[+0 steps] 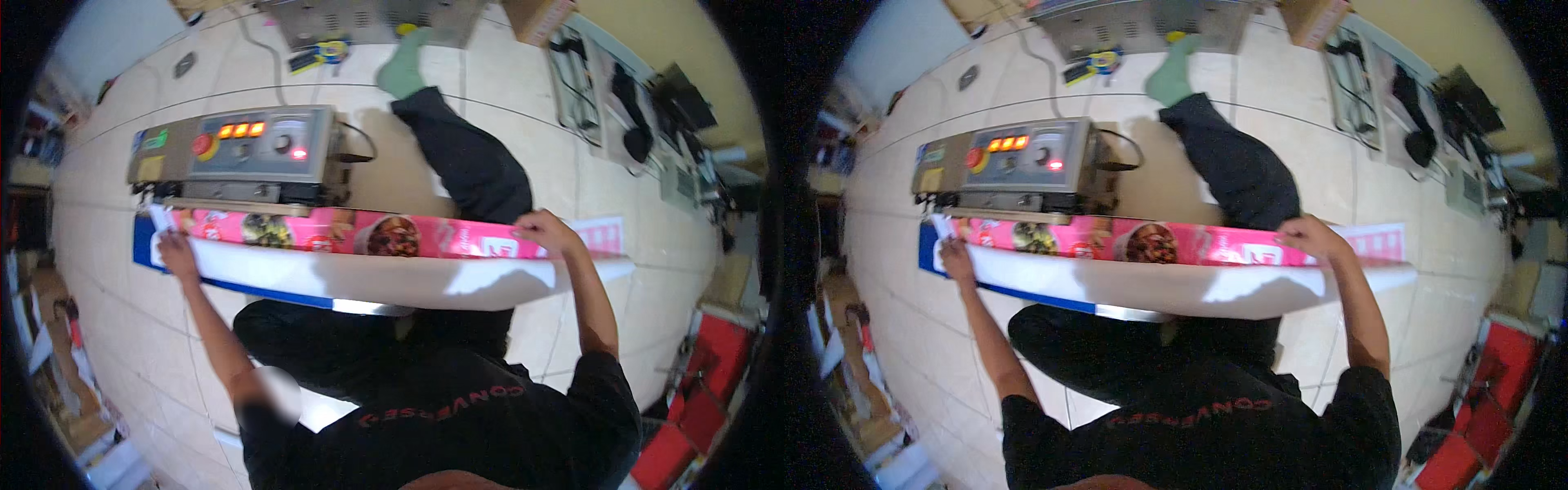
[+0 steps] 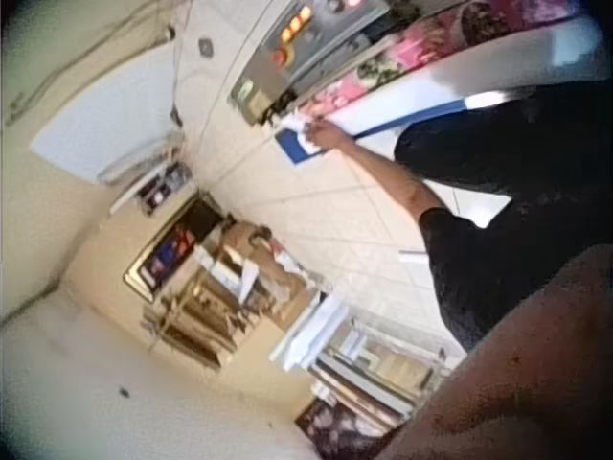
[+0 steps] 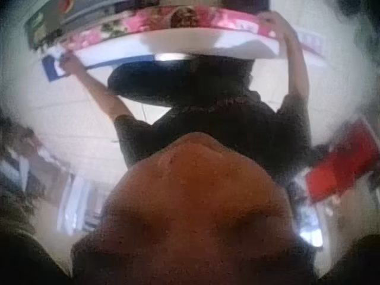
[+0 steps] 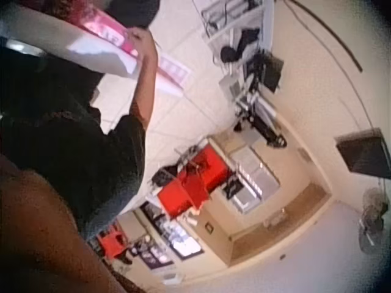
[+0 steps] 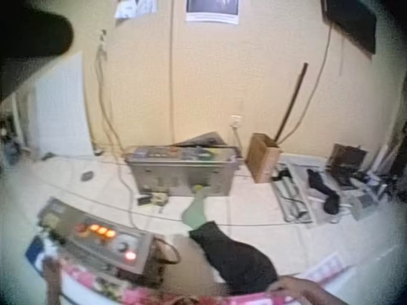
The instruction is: Sealing the edges of printed banners using a continuous band heat sealer and then rolling them up for storage.
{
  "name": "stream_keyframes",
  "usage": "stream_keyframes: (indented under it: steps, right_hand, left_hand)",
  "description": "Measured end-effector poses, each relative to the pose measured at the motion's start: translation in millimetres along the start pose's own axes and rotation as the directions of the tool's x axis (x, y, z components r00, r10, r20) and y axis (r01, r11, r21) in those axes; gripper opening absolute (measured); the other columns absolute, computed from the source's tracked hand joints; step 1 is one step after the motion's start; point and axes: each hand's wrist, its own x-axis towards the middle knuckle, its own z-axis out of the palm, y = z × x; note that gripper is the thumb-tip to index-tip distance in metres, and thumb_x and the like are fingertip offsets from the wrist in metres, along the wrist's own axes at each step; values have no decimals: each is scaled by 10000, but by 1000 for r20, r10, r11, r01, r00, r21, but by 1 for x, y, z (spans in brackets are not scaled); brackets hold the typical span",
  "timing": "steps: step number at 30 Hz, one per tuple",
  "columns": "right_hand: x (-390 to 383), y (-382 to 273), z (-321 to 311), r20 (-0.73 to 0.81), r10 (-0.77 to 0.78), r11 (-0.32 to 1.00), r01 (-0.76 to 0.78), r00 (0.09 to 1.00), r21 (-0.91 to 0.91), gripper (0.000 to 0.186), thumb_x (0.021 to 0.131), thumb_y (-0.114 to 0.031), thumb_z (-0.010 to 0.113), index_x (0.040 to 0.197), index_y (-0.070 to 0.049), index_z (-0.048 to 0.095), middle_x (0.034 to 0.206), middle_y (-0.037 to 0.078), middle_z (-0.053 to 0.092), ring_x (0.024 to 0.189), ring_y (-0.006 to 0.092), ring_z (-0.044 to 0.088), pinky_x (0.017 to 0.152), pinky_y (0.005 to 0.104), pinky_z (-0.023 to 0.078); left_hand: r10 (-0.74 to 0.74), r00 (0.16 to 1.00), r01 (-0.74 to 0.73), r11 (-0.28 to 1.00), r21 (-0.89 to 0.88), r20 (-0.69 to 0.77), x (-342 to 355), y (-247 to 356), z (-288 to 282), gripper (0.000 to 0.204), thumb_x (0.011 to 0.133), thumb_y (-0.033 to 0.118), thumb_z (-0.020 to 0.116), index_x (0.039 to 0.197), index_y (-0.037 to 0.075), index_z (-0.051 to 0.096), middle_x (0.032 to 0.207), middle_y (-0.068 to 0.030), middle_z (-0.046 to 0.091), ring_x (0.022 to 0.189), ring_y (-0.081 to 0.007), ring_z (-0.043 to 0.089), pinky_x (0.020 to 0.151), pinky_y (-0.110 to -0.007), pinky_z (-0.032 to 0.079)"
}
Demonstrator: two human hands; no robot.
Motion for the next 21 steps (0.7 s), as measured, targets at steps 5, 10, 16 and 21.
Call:
stream_keyframes:
  steps: [5,10,16,21]
  right_hand:
    - [-1,6,11,-27,34,999,-33,999,32,227,880,-214,684,831,3,637,614,61,542,606,88,463,557,298,415]
    - [12,1,11,21,37,989,-39,999,145,280,854,-204,726,733,13,596,559,-20,435,568,68,373,497,292,340]
    - [26,-24,13,-37,72,997,-70,997,37,310,810,-174,766,651,7,571,541,-31,422,557,54,347,474,280,311]
    - [21,-17,17,-49,74,996,-76,996,-55,274,844,-223,734,754,15,634,564,7,470,564,70,389,498,285,365]
  left_hand:
    - [164,985,-169,979,-112,-52,-94,71,-16,551,964,334,476,1358,-51,461,1427,-309,383,1353,-470,313,1132,-521,219]
    - [331,931,-363,886,-289,-155,-179,180,-68,342,880,106,552,1146,-105,512,1274,-339,448,1239,-494,392,1064,-536,308]
    - [647,762,-534,636,-557,7,-261,288,-112,415,841,280,605,1122,-20,557,1143,-200,531,1155,-371,475,1039,-590,299]
    - [804,586,-527,473,-706,101,-312,360,-123,493,856,353,604,1169,-25,550,1178,-194,535,1151,-360,482,1024,-551,321]
